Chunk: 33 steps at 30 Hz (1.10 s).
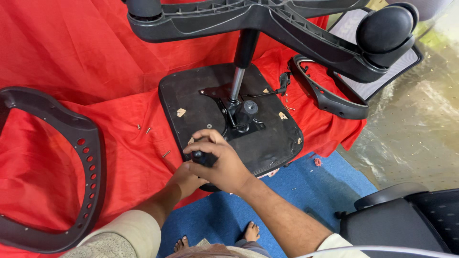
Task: The person uses a screwdriver to tighten screws into the underside of an overturned office chair seat. They systematically work through multiple screw holes, securing the seat to the central gas lift mechanism.
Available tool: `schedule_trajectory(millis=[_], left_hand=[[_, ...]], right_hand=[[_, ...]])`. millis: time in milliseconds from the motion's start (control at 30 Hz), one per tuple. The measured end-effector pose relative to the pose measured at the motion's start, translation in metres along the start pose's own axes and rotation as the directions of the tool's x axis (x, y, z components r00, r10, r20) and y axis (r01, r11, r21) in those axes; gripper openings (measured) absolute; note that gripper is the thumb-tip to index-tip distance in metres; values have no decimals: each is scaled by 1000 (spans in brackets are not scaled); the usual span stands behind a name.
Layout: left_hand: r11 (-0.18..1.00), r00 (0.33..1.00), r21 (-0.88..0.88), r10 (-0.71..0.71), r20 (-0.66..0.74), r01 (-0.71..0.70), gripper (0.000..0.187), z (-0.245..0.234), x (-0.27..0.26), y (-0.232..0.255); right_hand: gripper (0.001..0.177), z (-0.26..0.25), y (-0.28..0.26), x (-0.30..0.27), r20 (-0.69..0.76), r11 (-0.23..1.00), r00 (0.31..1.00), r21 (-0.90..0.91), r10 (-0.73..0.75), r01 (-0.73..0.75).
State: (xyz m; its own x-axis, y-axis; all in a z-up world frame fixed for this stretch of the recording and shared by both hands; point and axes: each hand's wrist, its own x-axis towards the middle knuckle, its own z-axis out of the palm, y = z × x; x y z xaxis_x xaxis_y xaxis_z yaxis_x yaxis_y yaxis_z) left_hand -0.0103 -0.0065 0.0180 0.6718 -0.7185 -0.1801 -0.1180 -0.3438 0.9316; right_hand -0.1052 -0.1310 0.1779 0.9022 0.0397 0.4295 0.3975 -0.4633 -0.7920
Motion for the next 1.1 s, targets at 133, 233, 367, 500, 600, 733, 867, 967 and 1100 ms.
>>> schedule_trajectory(millis=[133,233,367,500,600,733,867,967,1100], left_hand=[[936,999,349,34,40,-45,23,2,5,-9],[908,999,415,46,22,-50,25,4,7,-16],[843,921,401,390,6,-359,32,-1,3,-21],[916,959,282,272,84,-285,28,-9,1,-17],[996,999,84,14,51,-18,28,-9,0,-13],[963,994,252,78,75,-95,16,-8,1,-9],[959,994,265,89,60,-102,20,-7,3,-10],[933,987,320,158,39,-162,30,-3,4,-12],[804,895,412,442,67,-428,33,8,15,-12]], right_hand=[[29,0,-1,5,-25,985,995,-142,98,-101],[40,-3,0,6,-8,983,989,-108,150,-150],[43,-4,2,5,-16,983,984,-52,177,-178],[39,-7,3,0,35,1000,999,-11,5,-5],[32,-1,2,-1,2,1000,1000,-19,-12,12],[28,-2,-1,3,-8,985,995,-145,97,-97],[43,-3,-4,4,-15,982,982,-22,186,-186],[45,-1,-3,3,13,990,990,1,144,-144],[34,6,-2,0,31,1000,1000,-27,6,-6]])
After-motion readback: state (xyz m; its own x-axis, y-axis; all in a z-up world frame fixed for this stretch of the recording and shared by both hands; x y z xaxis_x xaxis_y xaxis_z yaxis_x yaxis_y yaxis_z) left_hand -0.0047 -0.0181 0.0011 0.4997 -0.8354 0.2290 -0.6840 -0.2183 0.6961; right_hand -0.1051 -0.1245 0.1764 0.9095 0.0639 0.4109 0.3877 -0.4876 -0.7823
